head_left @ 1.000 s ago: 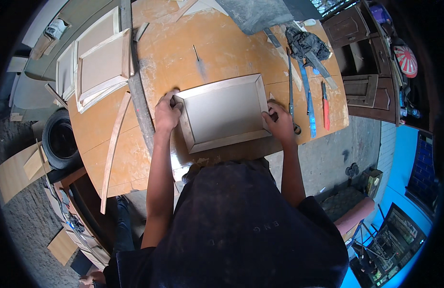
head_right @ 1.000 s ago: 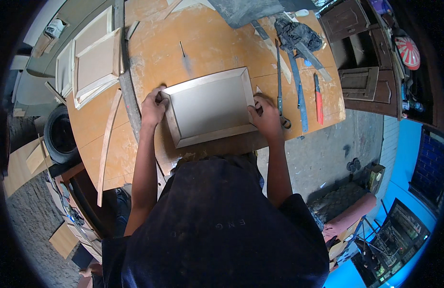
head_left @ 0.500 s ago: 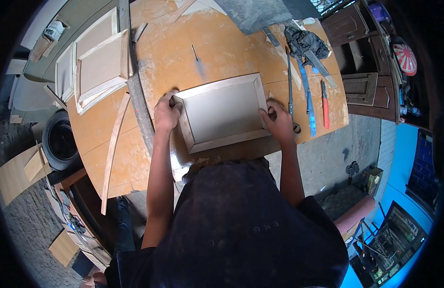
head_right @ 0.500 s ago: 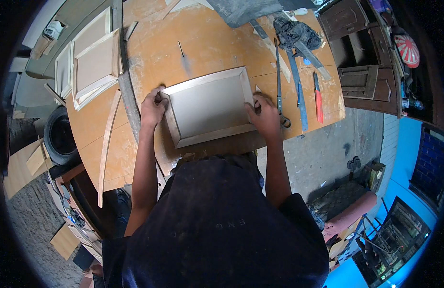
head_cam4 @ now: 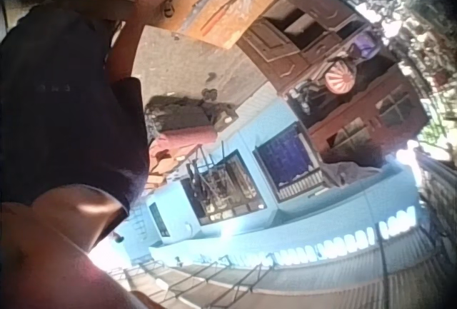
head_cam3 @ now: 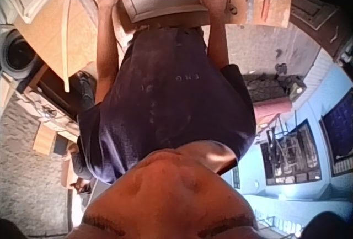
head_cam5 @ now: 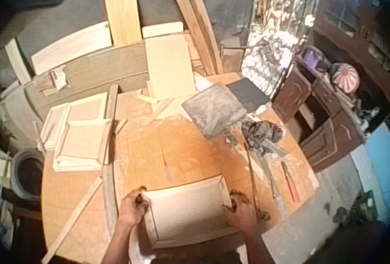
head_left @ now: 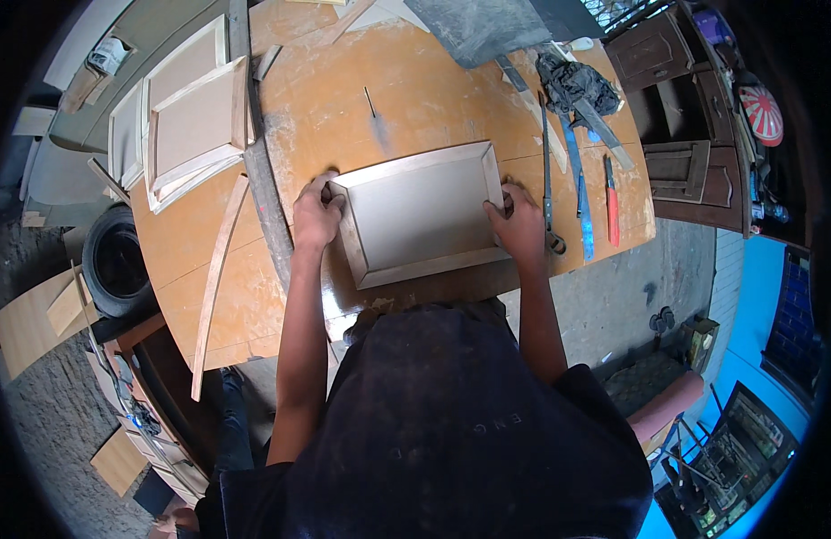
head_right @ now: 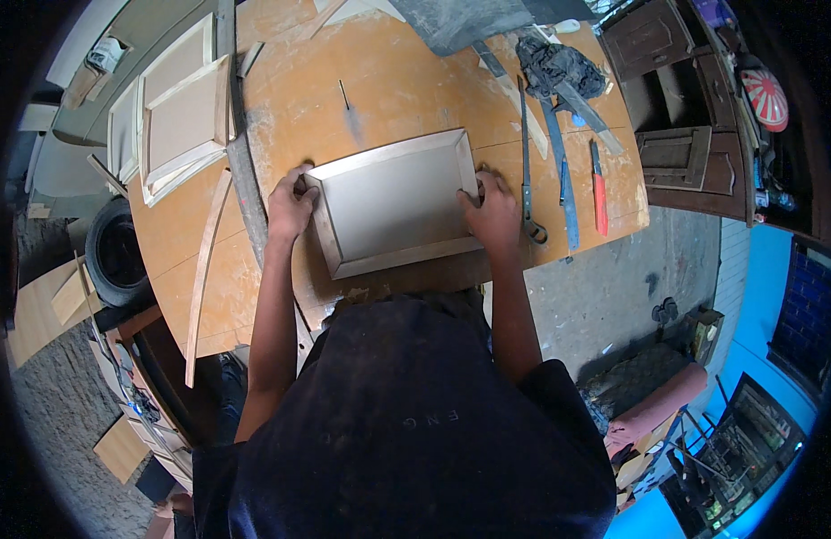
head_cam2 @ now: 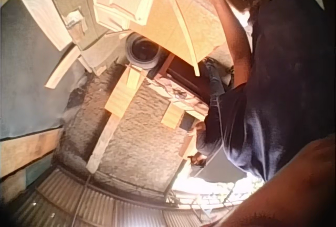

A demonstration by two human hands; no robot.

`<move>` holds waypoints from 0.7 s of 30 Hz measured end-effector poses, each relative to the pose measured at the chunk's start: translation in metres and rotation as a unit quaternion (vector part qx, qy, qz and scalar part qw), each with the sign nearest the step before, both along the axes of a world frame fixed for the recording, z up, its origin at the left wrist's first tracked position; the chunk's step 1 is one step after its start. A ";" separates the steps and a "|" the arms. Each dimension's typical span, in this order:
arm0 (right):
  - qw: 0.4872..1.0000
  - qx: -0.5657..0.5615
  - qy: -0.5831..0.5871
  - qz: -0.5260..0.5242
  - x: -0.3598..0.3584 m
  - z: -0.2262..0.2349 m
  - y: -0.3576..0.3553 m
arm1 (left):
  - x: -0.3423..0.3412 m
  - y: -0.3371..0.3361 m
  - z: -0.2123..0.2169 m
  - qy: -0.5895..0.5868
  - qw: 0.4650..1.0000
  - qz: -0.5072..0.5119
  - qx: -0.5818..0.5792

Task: Assembling wooden pieces to form a frame or box on a workshop workbench.

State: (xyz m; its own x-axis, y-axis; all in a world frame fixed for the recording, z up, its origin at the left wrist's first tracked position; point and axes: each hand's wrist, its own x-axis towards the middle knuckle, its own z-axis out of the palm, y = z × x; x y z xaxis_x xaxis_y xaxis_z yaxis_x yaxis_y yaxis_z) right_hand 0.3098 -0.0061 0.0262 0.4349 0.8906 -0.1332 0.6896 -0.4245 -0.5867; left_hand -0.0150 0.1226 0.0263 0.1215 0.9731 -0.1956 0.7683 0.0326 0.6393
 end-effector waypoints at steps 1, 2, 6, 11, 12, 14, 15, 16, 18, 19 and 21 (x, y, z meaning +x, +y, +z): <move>1.000 0.000 0.001 0.000 0.000 0.000 -0.001 | 0.000 0.000 0.000 0.002 1.000 0.002 -0.003; 1.000 0.003 -0.008 0.000 0.000 0.000 -0.001 | 0.000 0.001 0.000 0.003 1.000 0.002 -0.002; 1.000 -0.007 -0.012 -0.012 0.000 0.000 -0.003 | 0.000 0.001 0.002 0.008 1.000 -0.005 -0.005; 0.999 0.006 -0.032 -0.026 0.002 0.000 -0.004 | -0.001 0.000 0.002 0.004 1.000 0.005 -0.021; 0.999 0.007 -0.041 -0.032 0.003 0.000 -0.004 | -0.001 -0.001 0.002 -0.011 1.000 0.013 -0.021; 0.998 0.014 -0.048 -0.037 0.008 -0.004 -0.006 | 0.001 -0.005 0.006 -0.027 0.999 0.022 -0.021; 0.997 0.021 -0.054 -0.043 0.011 -0.006 -0.007 | 0.002 -0.008 0.009 -0.035 0.999 0.031 -0.011; 0.997 0.023 -0.054 -0.041 0.013 -0.007 -0.007 | 0.003 -0.012 0.010 -0.042 0.998 0.041 0.001; 0.990 0.061 -0.115 -0.046 0.015 -0.007 -0.009 | 0.001 -0.021 0.013 -0.043 0.998 0.050 0.008; 0.990 0.063 -0.115 -0.045 0.013 -0.006 -0.009 | 0.000 -0.027 0.014 -0.044 0.997 0.057 0.014; 0.986 0.087 -0.145 0.008 0.006 -0.003 -0.010 | -0.001 -0.039 0.016 -0.061 0.995 0.076 0.007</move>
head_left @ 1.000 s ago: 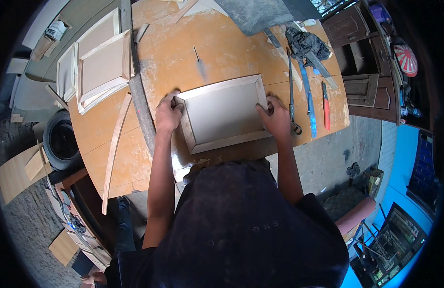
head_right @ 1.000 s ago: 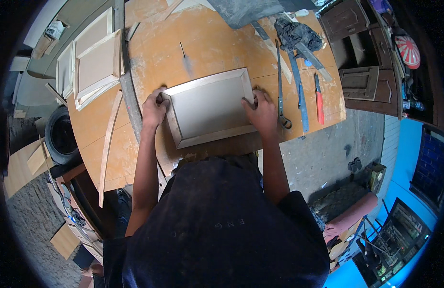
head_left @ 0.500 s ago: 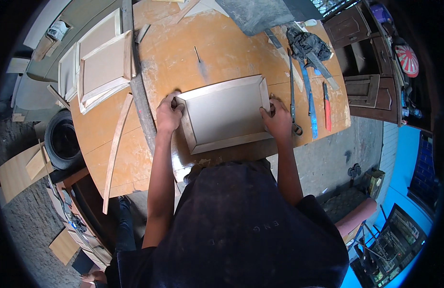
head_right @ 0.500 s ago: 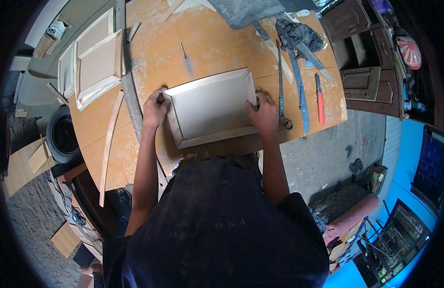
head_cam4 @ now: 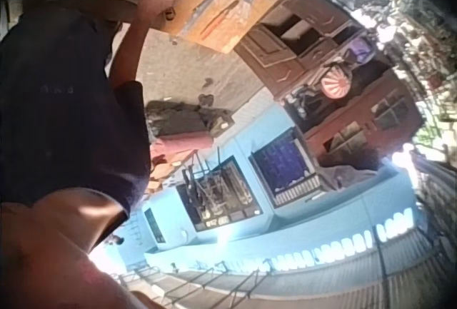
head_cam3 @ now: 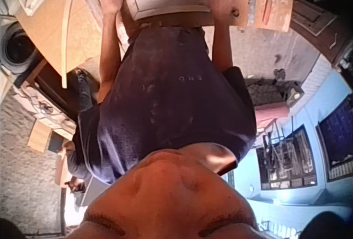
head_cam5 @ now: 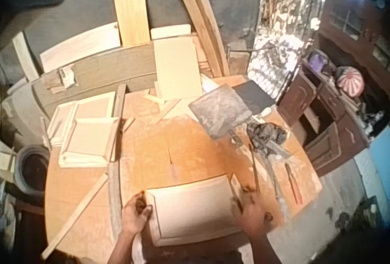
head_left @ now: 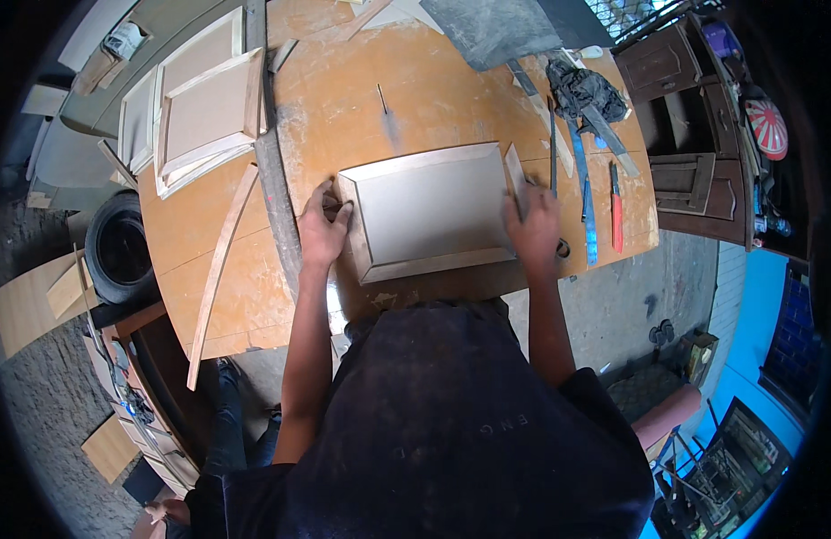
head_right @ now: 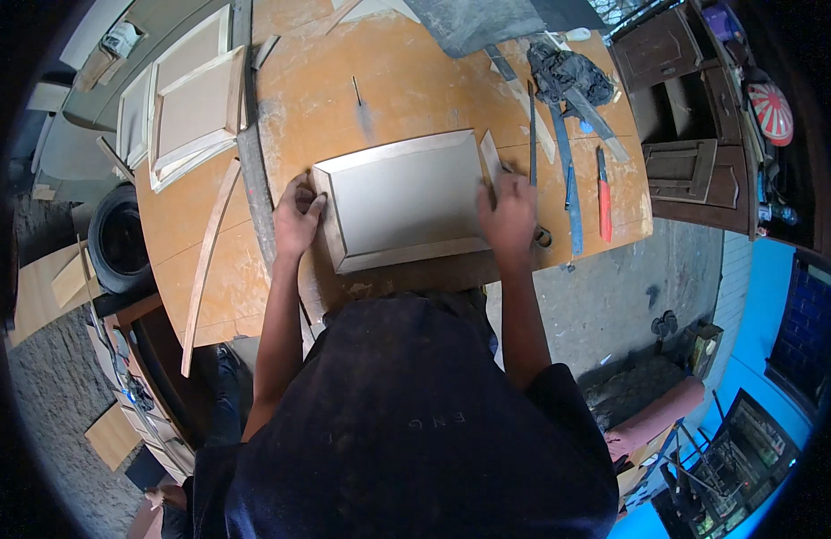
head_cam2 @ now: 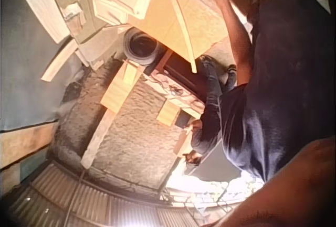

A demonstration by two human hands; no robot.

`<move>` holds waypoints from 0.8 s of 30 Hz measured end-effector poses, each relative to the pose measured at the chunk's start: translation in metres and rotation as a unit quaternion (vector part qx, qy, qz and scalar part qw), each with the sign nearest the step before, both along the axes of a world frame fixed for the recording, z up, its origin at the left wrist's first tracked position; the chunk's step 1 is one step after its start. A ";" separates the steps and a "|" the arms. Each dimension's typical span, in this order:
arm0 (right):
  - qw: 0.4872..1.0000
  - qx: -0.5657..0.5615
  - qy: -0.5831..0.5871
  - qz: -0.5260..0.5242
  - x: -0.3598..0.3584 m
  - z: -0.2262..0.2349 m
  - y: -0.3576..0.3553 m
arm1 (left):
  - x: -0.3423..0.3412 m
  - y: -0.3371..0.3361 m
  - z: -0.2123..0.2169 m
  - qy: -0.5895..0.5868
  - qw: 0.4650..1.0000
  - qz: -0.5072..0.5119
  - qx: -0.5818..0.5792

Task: Assembling wooden pieces to form a frame or box on a workshop workbench.

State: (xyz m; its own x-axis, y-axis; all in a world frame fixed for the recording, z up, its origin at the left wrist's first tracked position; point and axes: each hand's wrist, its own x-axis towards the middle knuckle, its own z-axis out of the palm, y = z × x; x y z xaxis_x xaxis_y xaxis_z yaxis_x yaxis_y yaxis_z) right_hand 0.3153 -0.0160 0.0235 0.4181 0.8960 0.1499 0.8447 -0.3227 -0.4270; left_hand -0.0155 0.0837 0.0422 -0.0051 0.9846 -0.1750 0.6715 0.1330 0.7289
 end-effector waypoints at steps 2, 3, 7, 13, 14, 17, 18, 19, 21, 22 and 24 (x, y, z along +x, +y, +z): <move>0.993 0.026 0.009 0.116 -0.023 0.002 -0.004 | -0.004 -0.012 0.001 -0.019 1.000 0.017 -0.008; 0.972 0.051 0.018 0.228 -0.035 0.004 -0.007 | -0.007 -0.017 0.000 -0.011 1.000 0.023 -0.004; 0.914 -0.058 0.079 0.393 -0.066 0.018 -0.022 | -0.011 -0.031 -0.005 -0.004 0.999 0.042 0.013; 0.912 -0.037 0.091 0.398 -0.059 0.007 -0.032 | -0.013 -0.045 -0.010 -0.030 0.999 0.045 -0.003; 0.916 -0.008 0.106 0.387 -0.054 0.007 -0.032 | -0.014 -0.047 -0.012 -0.024 0.999 0.041 -0.006; 0.941 0.022 0.111 0.319 -0.034 0.010 -0.037 | -0.010 -0.048 -0.008 0.003 0.999 0.038 -0.017; 0.959 0.022 0.103 0.263 -0.026 0.012 -0.038 | -0.008 -0.048 -0.005 0.041 0.999 0.031 -0.018; 0.965 0.045 0.090 0.241 -0.017 0.021 -0.036 | -0.006 -0.049 -0.003 0.041 0.999 0.030 -0.016; 0.978 0.047 0.095 0.178 0.000 0.037 -0.035 | -0.001 -0.051 0.000 0.090 0.996 0.018 -0.009; 0.986 0.049 0.102 0.119 0.008 0.042 -0.034 | 0.002 -0.050 0.002 0.089 0.996 0.015 -0.005; 0.989 0.051 0.108 0.082 0.025 0.043 -0.038 | 0.006 -0.052 0.005 0.108 0.994 0.024 -0.019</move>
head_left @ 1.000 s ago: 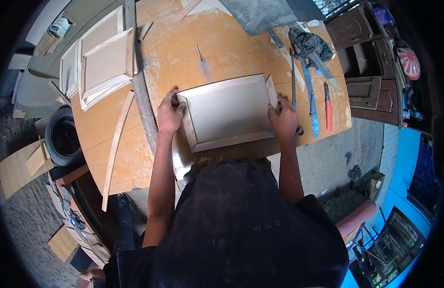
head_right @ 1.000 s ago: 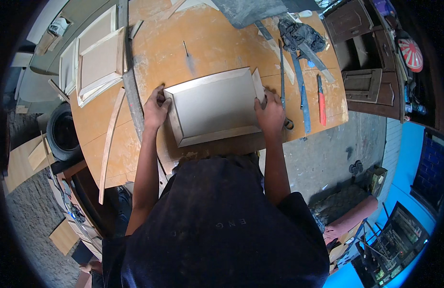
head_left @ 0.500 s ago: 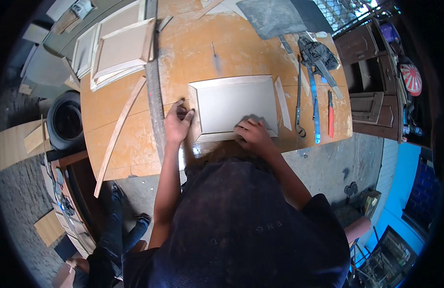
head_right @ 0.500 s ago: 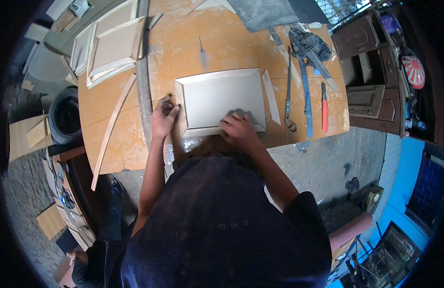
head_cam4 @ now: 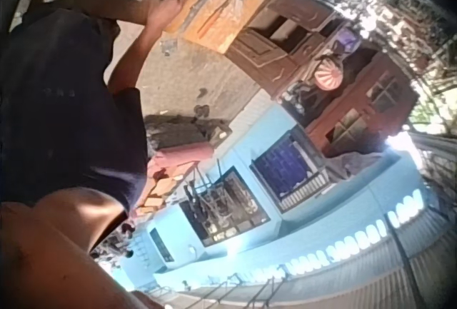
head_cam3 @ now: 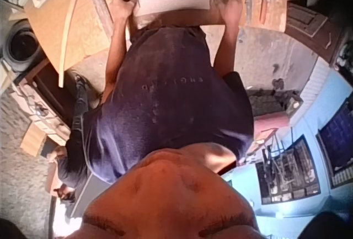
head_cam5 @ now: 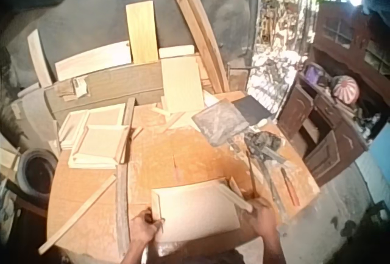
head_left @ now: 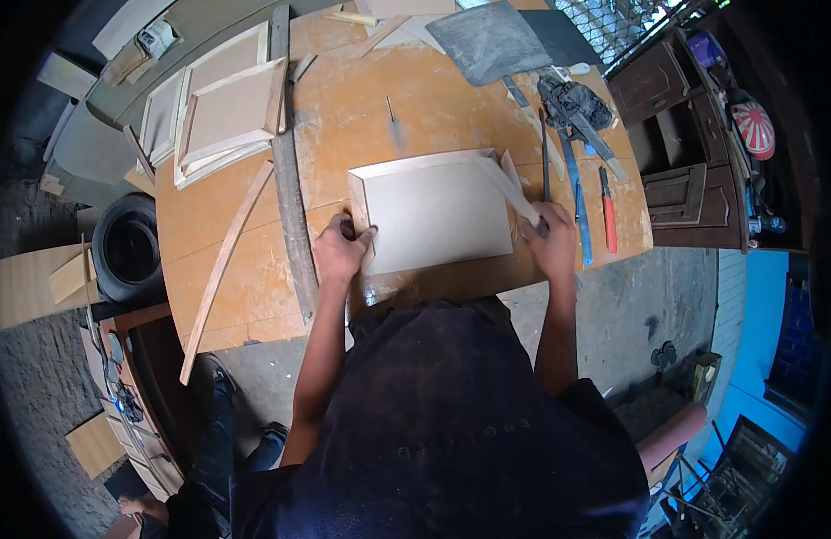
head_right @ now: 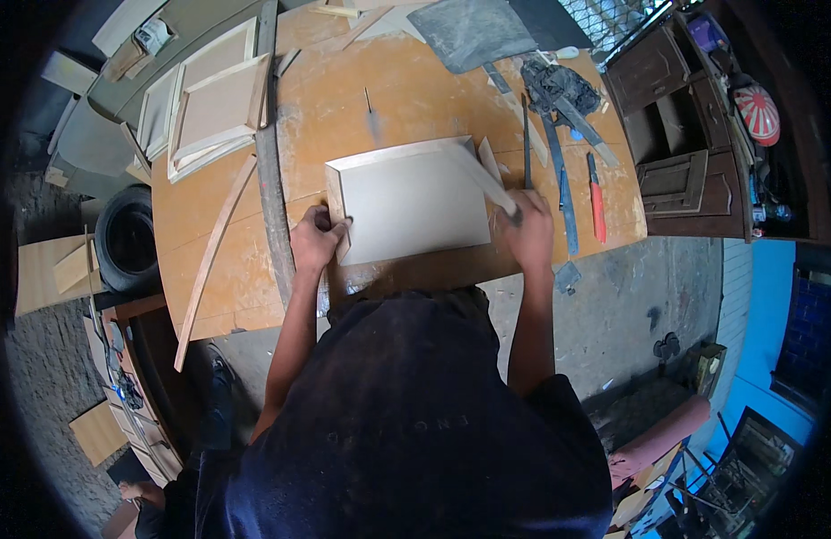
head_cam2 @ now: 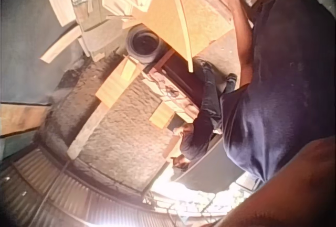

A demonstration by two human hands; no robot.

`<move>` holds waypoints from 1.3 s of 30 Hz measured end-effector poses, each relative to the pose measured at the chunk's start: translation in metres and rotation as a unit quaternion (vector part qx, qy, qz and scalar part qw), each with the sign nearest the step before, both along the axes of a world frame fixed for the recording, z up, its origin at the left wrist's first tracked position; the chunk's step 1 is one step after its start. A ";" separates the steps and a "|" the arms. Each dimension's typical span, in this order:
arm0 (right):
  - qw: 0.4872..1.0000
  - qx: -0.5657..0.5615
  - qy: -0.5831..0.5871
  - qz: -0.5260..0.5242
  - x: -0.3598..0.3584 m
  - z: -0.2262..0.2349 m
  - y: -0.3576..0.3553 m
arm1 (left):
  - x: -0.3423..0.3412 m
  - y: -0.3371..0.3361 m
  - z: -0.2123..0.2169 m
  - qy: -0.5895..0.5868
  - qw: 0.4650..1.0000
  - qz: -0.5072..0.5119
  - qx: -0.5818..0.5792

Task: Assembling wooden pieces to form a frame or box on a workshop workbench.

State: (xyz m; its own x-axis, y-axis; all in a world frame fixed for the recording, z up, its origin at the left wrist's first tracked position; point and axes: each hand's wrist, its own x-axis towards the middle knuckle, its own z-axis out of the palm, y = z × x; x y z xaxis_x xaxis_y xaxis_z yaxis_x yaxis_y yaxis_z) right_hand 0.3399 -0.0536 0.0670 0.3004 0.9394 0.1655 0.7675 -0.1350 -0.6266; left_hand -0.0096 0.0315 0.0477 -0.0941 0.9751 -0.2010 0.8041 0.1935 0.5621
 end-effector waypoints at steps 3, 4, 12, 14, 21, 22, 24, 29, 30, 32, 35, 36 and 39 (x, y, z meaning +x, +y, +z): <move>0.999 0.007 0.006 -0.038 0.013 0.000 0.000 | 0.002 -0.001 -0.001 -0.023 1.000 -0.004 -0.001; 0.999 0.014 0.003 -0.042 0.015 0.000 -0.002 | 0.002 -0.001 -0.002 -0.023 1.000 -0.003 0.000; 0.993 -0.024 -0.021 -0.117 0.026 -0.025 0.011 | 0.001 -0.003 -0.006 -0.031 0.999 -0.010 0.026; 0.989 -0.035 -0.035 -0.136 0.033 -0.035 0.014 | 0.000 -0.003 -0.008 -0.032 0.999 -0.009 0.025; 0.986 -0.053 -0.056 -0.147 0.038 -0.048 0.020 | 0.001 -0.004 -0.009 -0.041 0.999 -0.008 0.008; 0.986 -0.054 -0.057 -0.148 0.037 -0.048 0.021 | 0.001 -0.004 -0.008 -0.041 0.999 -0.007 0.007; 0.986 -0.053 -0.059 -0.150 0.036 -0.049 0.023 | 0.002 -0.005 -0.005 -0.018 1.000 -0.011 -0.002; 0.984 -0.063 -0.047 -0.157 0.036 -0.046 0.025 | 0.002 -0.006 -0.007 -0.020 1.000 -0.008 0.003; 0.985 -0.063 -0.037 -0.159 0.035 -0.045 0.025 | 0.002 -0.007 -0.006 -0.020 1.000 -0.011 0.011; 0.984 -0.064 -0.027 -0.161 0.036 -0.046 0.024 | 0.004 -0.006 -0.003 -0.023 1.000 -0.007 0.005; 0.985 -0.051 -0.047 -0.155 0.037 -0.049 0.025 | 0.006 -0.005 0.001 -0.027 1.000 -0.001 0.001; 0.986 -0.050 -0.056 -0.152 0.037 -0.050 0.025 | 0.006 -0.005 0.002 -0.029 1.000 0.000 0.002; 0.986 -0.046 -0.060 -0.151 0.036 -0.048 0.026 | 0.007 -0.005 0.001 -0.027 1.000 -0.001 0.004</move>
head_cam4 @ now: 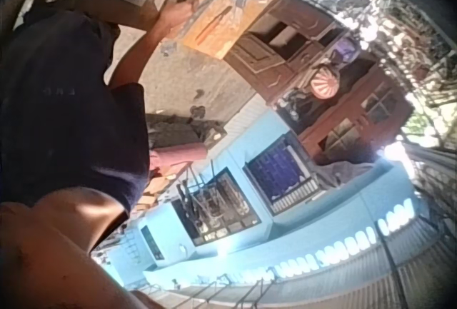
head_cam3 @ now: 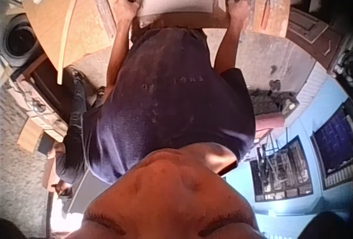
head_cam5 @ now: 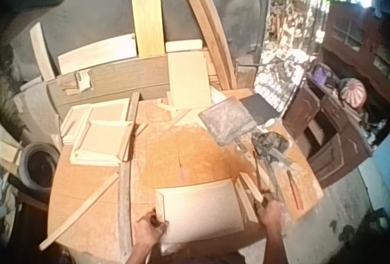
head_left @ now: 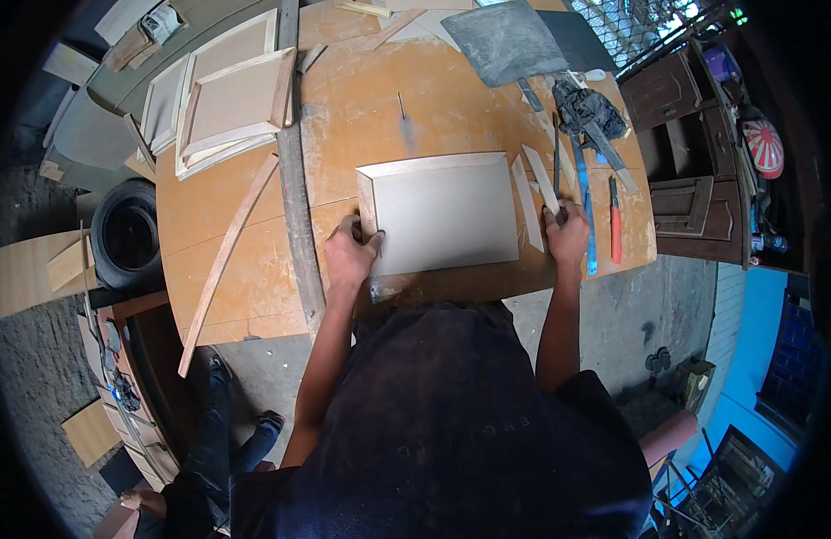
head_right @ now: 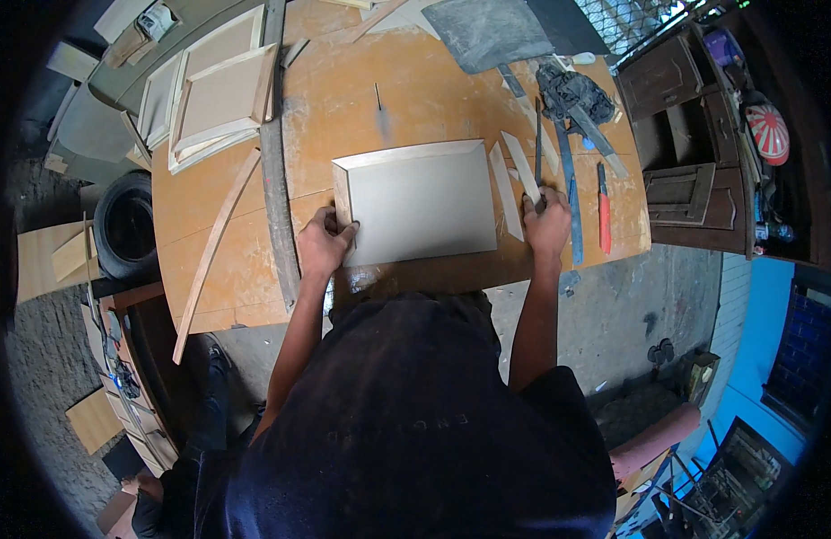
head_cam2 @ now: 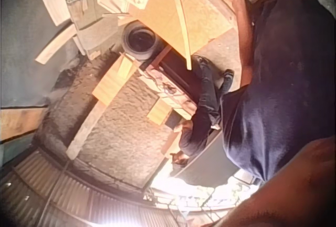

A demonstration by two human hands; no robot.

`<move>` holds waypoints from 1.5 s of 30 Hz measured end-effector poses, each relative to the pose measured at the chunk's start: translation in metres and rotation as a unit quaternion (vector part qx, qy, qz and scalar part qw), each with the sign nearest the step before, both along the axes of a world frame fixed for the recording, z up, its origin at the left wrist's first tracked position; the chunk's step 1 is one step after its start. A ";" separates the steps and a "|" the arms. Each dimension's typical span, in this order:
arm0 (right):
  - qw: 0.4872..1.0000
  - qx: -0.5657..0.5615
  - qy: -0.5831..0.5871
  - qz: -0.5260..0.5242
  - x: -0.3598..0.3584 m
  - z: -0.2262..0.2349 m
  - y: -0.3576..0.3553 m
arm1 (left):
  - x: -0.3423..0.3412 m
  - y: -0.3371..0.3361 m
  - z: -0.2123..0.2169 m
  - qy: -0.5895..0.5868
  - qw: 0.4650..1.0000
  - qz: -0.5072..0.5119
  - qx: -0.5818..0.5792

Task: Assembling wooden pieces to form a frame or box on a workshop workbench.

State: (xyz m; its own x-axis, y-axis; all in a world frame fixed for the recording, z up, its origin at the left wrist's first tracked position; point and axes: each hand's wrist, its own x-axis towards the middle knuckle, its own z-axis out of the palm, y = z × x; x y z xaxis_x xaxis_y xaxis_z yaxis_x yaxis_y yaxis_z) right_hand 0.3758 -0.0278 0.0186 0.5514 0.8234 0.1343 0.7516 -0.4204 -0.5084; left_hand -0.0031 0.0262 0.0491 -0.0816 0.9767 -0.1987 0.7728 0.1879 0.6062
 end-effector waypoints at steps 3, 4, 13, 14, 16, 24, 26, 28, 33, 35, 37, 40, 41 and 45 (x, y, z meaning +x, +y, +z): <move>1.000 -0.005 0.006 0.001 0.000 0.002 -0.001 | -0.001 -0.001 -0.002 -0.001 1.000 -0.003 0.008; 1.000 -0.010 0.009 0.003 0.000 0.002 0.000 | -0.001 0.000 -0.002 -0.002 1.000 -0.003 0.007; 0.991 0.090 -0.071 0.065 -0.033 0.025 0.029 | 0.000 -0.002 -0.002 -0.003 1.000 0.003 -0.015; 0.990 0.098 -0.048 0.084 -0.046 0.027 0.040 | 0.000 -0.002 -0.002 -0.001 1.000 0.002 -0.013; 0.975 0.143 -0.030 0.169 -0.073 0.028 0.061 | -0.001 -0.001 -0.004 0.004 1.000 0.003 -0.013; 0.924 0.066 -0.010 0.376 -0.183 0.017 0.125 | -0.001 -0.002 -0.007 0.014 1.000 -0.014 0.013; 0.902 0.058 -0.044 0.425 -0.192 0.009 0.134 | -0.001 -0.003 -0.008 0.015 1.000 -0.010 0.016; 0.895 0.044 -0.056 0.440 -0.193 0.003 0.138 | 0.000 -0.003 -0.008 0.016 1.000 -0.006 0.018; 0.887 0.031 -0.040 0.458 -0.190 -0.003 0.140 | 0.002 -0.003 -0.002 0.022 1.000 -0.001 0.005; 0.884 0.042 -0.032 0.465 -0.190 -0.006 0.142 | 0.002 -0.002 -0.005 0.024 1.000 -0.002 -0.001; 0.883 0.036 -0.024 0.468 -0.189 -0.006 0.143 | 0.002 -0.002 -0.005 0.026 1.000 -0.002 -0.005; 0.879 0.027 -0.015 0.476 -0.187 -0.003 0.146 | 0.003 -0.001 -0.001 0.030 1.000 -0.003 -0.004; 0.877 0.020 -0.014 0.480 -0.187 -0.002 0.146 | 0.004 0.000 -0.001 0.034 0.999 -0.001 -0.005; 0.876 0.009 -0.017 0.482 -0.187 0.001 0.146 | 0.004 0.000 -0.002 0.051 0.999 -0.002 -0.002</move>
